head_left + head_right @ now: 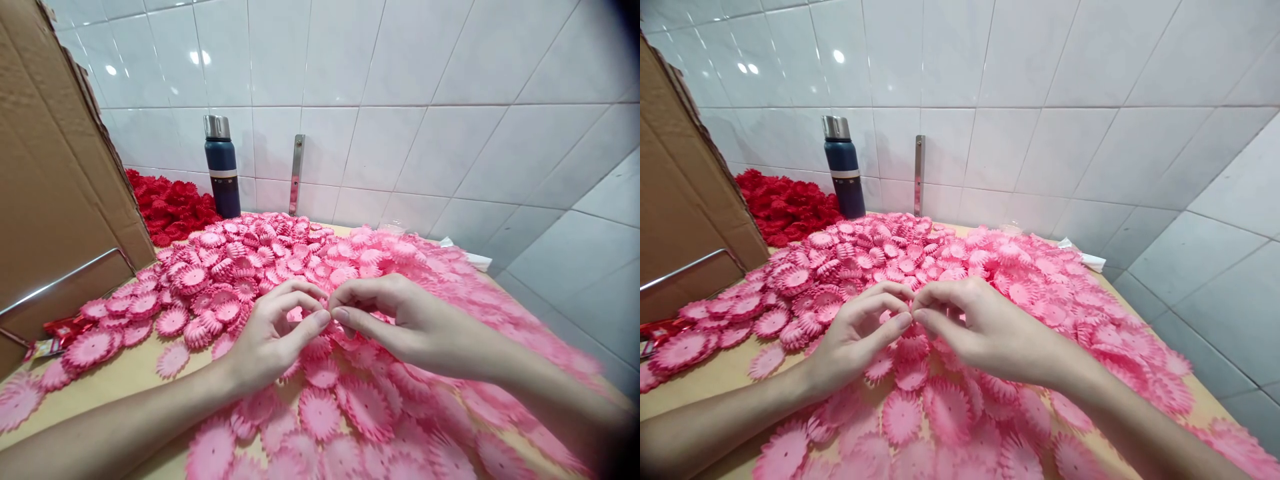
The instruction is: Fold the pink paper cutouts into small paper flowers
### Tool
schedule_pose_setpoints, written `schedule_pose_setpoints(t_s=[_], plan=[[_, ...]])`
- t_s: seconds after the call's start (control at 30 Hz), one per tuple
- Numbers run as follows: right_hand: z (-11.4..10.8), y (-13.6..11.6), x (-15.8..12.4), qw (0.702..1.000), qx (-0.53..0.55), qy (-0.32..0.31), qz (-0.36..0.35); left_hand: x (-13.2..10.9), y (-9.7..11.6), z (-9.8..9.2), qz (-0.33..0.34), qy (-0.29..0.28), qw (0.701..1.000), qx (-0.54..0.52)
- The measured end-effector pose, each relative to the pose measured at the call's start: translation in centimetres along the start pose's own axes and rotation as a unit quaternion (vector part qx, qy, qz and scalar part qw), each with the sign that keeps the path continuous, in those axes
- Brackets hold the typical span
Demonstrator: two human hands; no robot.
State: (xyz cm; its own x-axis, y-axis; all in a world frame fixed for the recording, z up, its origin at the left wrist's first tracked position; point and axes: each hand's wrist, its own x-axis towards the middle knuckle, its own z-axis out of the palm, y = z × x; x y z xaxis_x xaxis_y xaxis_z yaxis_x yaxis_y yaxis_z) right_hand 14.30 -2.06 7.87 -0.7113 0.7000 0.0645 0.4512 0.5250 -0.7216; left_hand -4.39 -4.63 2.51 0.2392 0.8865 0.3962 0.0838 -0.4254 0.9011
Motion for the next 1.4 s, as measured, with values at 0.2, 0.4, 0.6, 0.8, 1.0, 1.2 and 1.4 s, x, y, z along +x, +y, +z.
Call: schedule_pose_setpoints(t_s=[0.2,0.4,0.6,0.8,1.0,1.2,1.4], plan=[[0.0,0.1,0.1,1.0,0.006,-0.001,0.005,0.0,0.1,-0.2,0.023,-0.016,0.999,0.032],[-0.1,0.2,0.1,1.0,0.019,0.0,0.018,0.0,0.3,-0.4,0.024,-0.022,0.998,0.049],[-0.5,0.4,0.0,0.999,0.041,-0.003,0.035,0.0,0.2,-0.2,0.031,-0.013,0.997,0.068],[-0.4,0.3,0.0,0.999,0.025,-0.011,0.03,-0.2,0.1,-0.1,0.025,-0.007,0.997,0.071],[-0.4,0.2,0.0,0.999,-0.01,0.011,0.03,-0.2,-0.2,0.2,0.018,0.014,0.999,0.036],[-1.0,0.7,0.3,0.996,-0.033,0.066,0.041,0.0,-0.6,0.3,-0.011,0.099,0.993,-0.068],[-0.1,0.2,0.2,0.997,-0.041,0.048,0.042,0.0,-0.6,0.1,-0.024,0.093,0.993,-0.068]])
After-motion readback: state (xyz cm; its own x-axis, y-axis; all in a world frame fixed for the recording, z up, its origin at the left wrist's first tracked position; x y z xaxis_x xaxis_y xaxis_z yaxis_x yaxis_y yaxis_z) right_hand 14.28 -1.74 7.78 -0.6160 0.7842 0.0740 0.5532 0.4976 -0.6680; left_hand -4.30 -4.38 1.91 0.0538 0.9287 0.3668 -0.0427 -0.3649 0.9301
